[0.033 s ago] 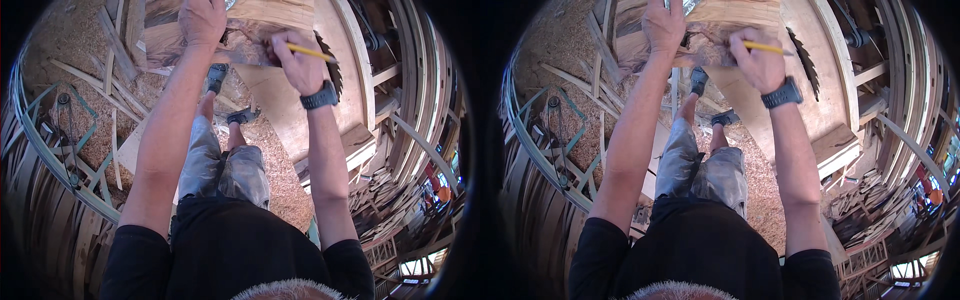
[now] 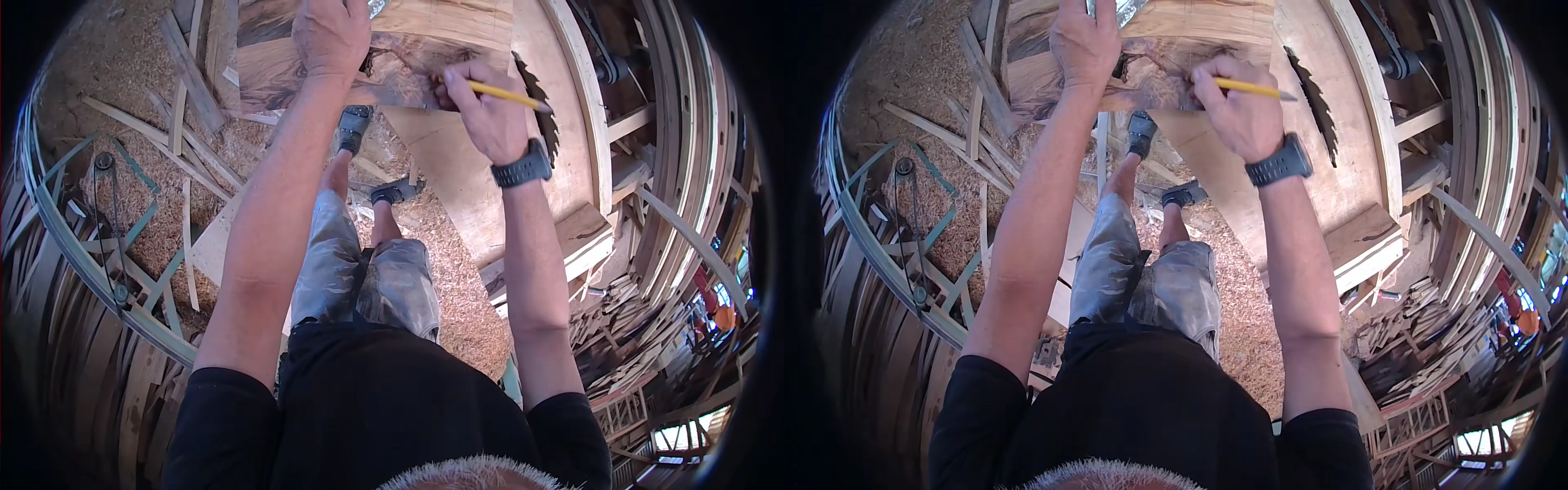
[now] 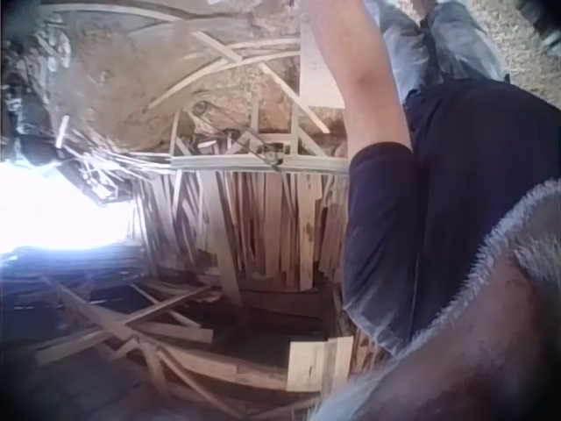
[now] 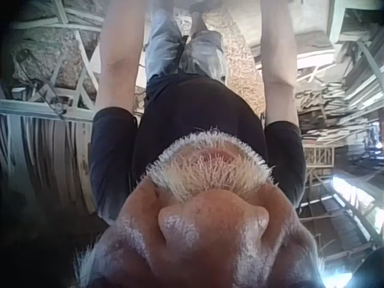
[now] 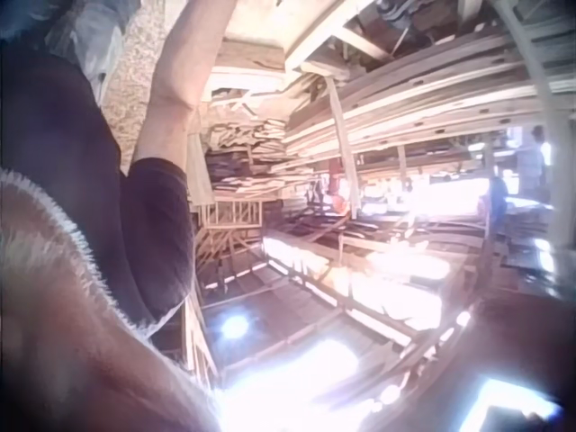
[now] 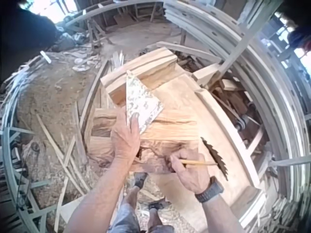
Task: The person uses a speed square and a pencil to mark lines on a piece of wood while working at a table saw station in a workshop.
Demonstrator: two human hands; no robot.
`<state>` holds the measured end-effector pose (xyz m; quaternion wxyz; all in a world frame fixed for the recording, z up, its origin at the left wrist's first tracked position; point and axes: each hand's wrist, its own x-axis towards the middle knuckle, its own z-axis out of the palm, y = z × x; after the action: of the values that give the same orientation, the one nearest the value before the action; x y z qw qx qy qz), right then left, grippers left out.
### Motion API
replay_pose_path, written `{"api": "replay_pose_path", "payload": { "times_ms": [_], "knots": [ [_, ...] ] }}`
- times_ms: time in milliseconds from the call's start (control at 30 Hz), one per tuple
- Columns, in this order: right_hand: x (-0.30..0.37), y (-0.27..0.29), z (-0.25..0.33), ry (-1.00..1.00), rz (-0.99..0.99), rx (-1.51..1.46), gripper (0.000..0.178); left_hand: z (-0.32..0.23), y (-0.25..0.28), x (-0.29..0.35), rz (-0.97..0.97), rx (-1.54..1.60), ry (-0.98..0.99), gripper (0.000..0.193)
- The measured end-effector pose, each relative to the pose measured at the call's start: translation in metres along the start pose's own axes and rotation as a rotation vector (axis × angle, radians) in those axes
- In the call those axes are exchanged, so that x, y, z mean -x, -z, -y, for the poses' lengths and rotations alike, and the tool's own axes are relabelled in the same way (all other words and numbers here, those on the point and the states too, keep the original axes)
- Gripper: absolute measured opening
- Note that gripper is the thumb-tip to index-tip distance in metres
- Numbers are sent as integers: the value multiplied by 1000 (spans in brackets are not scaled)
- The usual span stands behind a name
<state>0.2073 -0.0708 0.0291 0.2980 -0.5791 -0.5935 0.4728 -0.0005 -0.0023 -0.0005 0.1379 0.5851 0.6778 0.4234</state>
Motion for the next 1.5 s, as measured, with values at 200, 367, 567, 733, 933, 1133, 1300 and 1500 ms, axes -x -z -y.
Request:
{"api": "replay_pose_path", "payload": {
  "times_ms": [200, 367, 567, 733, 933, 1133, 1300, 1500],
  "knots": [
    [-23, 0, 0, 41, -157, -17, 25, -2, -2, -1, 3, 9, -23, 35],
    [7, -2, -3, 18, -61, -22, 27, -2, 1, 0, -24, 26, -33, 35],
    [-27, -4, 3, 15, -176, -65, 30, 0, -5, -2, -21, -2, -45, 34],
    [22, -4, -4, 71, -51, 25, 27, -4, 0, 0, -10, 1, -14, 34],
    [8, -8, 1, 36, -156, -5, 23, -3, -3, -1, 17, -12, 23, 33],
    [27, -11, -6, 0, -106, -68, 21, -2, -6, 0, -3, -28, -10, 33],
    [48, -5, -3, 0, 3, 98, 25, 0, -4, -1, -22, -19, -39, 35],
    [106, -16, -26, -249, -67, -345, 31, 4, -2, -3, 15, 31, -64, 40]
  ]
}}
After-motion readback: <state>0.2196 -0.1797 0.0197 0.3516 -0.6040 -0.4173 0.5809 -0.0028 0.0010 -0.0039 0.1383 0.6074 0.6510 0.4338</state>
